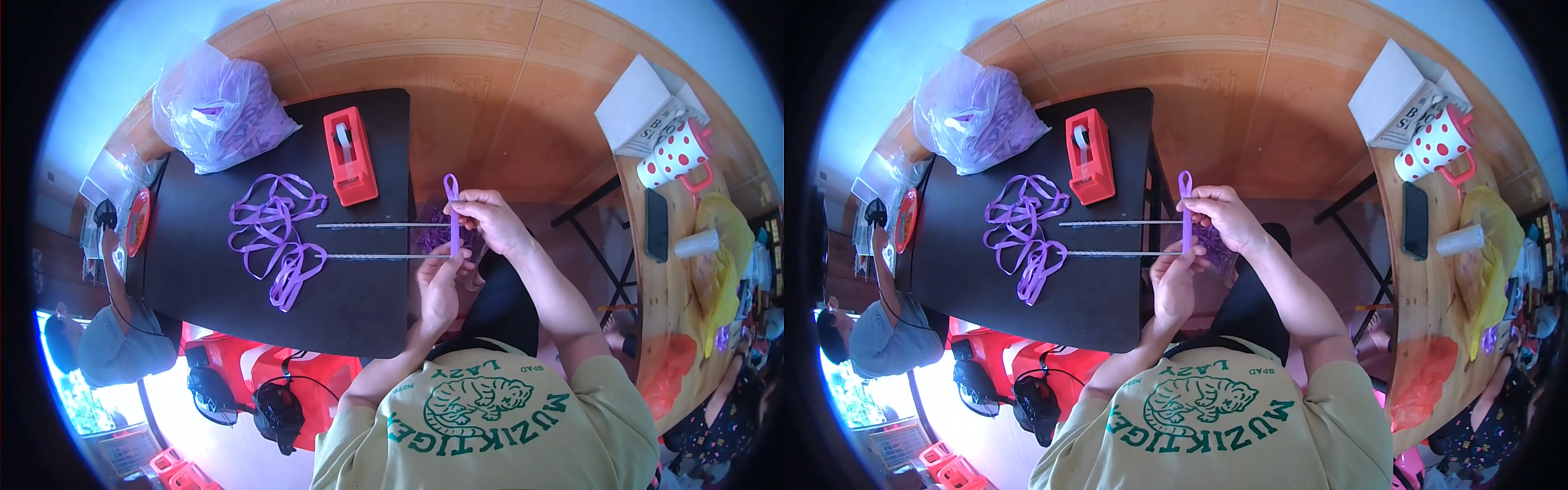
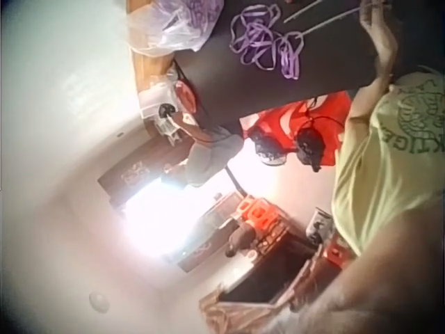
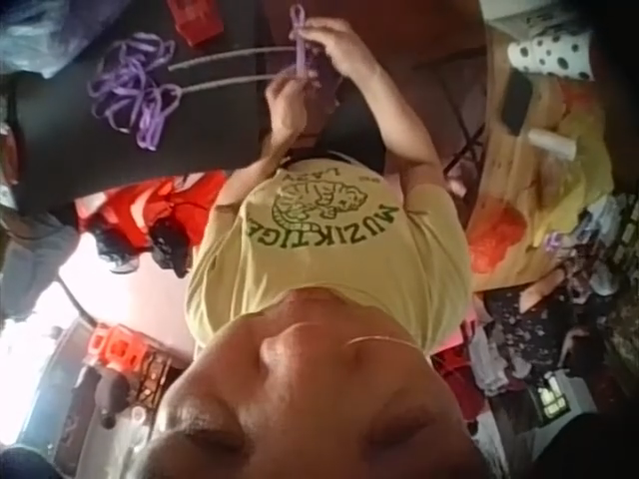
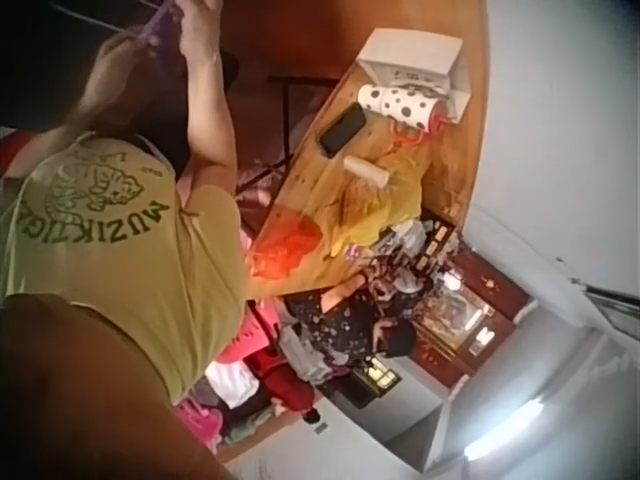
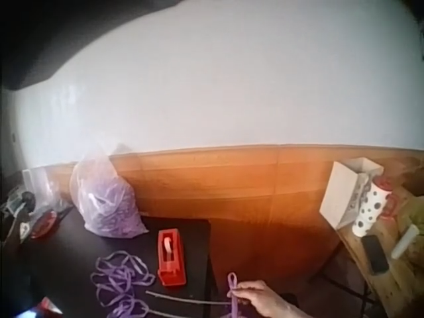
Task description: Wrapping purple ribbon strips around a pair of parallel metal rods at a manual workstation.
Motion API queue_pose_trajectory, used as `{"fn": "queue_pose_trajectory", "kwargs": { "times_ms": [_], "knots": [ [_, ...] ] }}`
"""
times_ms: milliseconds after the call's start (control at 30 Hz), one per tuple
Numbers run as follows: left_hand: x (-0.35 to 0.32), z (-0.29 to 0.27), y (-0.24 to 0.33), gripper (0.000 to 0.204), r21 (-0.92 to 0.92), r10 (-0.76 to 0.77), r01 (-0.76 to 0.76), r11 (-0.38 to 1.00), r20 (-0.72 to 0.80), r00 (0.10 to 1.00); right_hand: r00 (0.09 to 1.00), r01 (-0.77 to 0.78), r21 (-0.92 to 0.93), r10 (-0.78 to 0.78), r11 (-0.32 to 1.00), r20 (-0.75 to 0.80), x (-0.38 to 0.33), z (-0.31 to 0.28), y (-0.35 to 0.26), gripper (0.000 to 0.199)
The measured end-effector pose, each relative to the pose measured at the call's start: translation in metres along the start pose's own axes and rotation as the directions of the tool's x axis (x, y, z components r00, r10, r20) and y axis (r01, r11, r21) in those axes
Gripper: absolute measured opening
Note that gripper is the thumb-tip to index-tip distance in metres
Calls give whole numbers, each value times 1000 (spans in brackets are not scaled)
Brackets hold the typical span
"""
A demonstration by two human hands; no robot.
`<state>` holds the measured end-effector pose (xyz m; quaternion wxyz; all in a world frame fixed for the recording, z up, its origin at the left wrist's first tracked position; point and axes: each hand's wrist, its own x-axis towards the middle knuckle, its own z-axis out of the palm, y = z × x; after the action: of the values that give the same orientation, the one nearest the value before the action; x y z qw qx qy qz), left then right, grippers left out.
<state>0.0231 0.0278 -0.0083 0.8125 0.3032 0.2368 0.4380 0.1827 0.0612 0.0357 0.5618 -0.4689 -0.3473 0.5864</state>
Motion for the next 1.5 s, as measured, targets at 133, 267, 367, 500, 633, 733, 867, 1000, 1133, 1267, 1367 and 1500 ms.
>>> {"fn": "queue_pose_trajectory", "kwargs": {
  "times_ms": [133,267,367,500,633,733,867,1000,1133,1267,1367,1500],
  "knots": [
    [-4,-8,-7,32,147,182,-184,972,24,983,996,-91,36,92,995,-15,3,-5,6,15],
    [18,-27,-25,39,723,466,-244,647,-122,876,984,-173,71,175,982,-24,4,-7,8,15],
    [40,-20,-22,43,659,611,-471,587,22,792,975,-220,113,222,969,-9,7,-9,15,14],
    [54,-16,-17,41,707,610,-478,521,82,788,960,-268,222,280,938,-28,7,-12,21,12],
    [60,-23,-16,35,477,447,-429,767,82,891,953,-291,312,304,904,9,5,-16,31,11],
    [65,-24,-17,27,523,531,-515,679,134,836,950,-301,350,311,887,28,7,-20,39,12],
    [64,-23,-19,22,408,496,-484,774,84,864,957,-249,396,286,884,-37,11,-31,45,14],
    [65,-22,-18,21,417,483,-467,779,75,872,966,-184,413,242,892,-93,15,-46,52,19],
    [65,-22,-19,21,401,470,-453,796,59,880,985,-173,312,157,934,76,18,-53,54,26],
    [66,-22,-20,19,353,455,-445,823,59,889,970,-177,213,133,961,205,23,-61,61,25],
    [66,-19,-17,18,349,460,-452,821,67,886,978,-124,91,106,988,177,25,-61,65,22],
    [65,-18,-16,18,370,454,-444,816,64,889,977,57,-109,-33,992,210,27,-58,64,20]
  ]
}}
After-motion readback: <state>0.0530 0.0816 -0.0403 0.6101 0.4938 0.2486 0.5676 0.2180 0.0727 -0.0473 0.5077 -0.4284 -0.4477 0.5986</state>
